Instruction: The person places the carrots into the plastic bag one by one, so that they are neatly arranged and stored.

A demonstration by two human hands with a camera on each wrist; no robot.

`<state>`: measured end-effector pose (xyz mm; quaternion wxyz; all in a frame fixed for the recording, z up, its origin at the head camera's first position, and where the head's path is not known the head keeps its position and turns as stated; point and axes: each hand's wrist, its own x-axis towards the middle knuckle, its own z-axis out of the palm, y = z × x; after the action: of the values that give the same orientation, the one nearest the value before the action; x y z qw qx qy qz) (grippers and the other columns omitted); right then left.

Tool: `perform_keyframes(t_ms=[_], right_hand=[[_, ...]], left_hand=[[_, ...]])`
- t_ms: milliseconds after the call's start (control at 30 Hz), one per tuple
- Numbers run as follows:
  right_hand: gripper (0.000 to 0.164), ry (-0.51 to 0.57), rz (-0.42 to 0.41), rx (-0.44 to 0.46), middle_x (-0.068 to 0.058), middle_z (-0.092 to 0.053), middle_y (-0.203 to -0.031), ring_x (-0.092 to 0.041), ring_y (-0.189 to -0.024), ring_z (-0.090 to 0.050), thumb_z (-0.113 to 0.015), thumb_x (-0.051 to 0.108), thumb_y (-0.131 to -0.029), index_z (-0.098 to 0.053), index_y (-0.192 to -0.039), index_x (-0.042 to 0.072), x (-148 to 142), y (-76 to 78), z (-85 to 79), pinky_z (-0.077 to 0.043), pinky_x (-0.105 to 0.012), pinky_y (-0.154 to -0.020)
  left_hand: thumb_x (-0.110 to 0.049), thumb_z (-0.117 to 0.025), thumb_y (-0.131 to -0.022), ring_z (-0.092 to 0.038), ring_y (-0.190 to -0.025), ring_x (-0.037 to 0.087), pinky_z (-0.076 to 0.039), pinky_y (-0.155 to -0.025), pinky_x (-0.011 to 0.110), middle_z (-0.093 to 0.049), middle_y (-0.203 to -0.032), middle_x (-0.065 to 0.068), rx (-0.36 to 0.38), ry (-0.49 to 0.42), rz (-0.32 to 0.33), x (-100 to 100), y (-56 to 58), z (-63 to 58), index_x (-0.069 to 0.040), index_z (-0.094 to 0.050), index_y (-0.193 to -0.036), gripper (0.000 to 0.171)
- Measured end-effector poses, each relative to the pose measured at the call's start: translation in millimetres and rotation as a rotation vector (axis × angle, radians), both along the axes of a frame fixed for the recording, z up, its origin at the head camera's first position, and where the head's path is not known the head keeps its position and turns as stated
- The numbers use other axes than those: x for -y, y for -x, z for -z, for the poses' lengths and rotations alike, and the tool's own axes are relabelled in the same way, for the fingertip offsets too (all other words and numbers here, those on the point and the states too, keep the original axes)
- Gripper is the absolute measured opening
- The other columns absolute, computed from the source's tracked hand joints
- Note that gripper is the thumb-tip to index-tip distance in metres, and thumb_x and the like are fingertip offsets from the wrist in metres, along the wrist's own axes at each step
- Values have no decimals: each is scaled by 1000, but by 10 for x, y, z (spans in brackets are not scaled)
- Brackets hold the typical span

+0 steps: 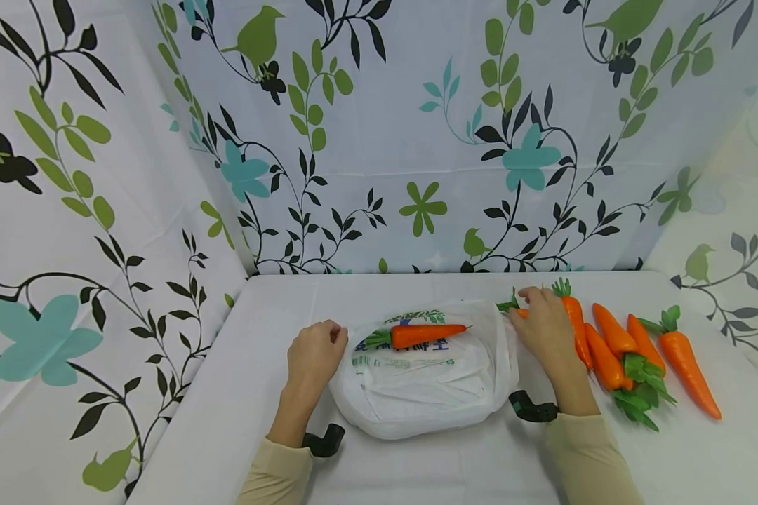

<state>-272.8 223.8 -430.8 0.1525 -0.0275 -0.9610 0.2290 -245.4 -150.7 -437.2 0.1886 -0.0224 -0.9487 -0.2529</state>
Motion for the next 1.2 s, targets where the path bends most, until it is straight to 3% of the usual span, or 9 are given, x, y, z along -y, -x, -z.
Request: perform_keyframes(t_ms=[667, 1200], right_hand=[[48, 7, 6, 74, -28, -54, -125, -44, -109, -52, -63, 23, -94, -53, -133, -3, -116, 10, 18, -48, -62, -95], [54, 23, -4, 205, -35, -44, -138, -51, -120, -47, -65, 24, -94, -49, -137, -4, -148, 56, 109, -44, -67, -100]], left_hand=[[-21, -65, -95, -64, -62, 18, -52, -54, 32, -74, -80, 8, 8, 4, -1, -2, -5, -2, -3, -76, -94, 21], [-21, -65, -95, -65, -63, 18, -53, -55, 33, -74, -80, 7, 8, 4, -1, -2, -9, -9, -3, -76, -94, 21]])
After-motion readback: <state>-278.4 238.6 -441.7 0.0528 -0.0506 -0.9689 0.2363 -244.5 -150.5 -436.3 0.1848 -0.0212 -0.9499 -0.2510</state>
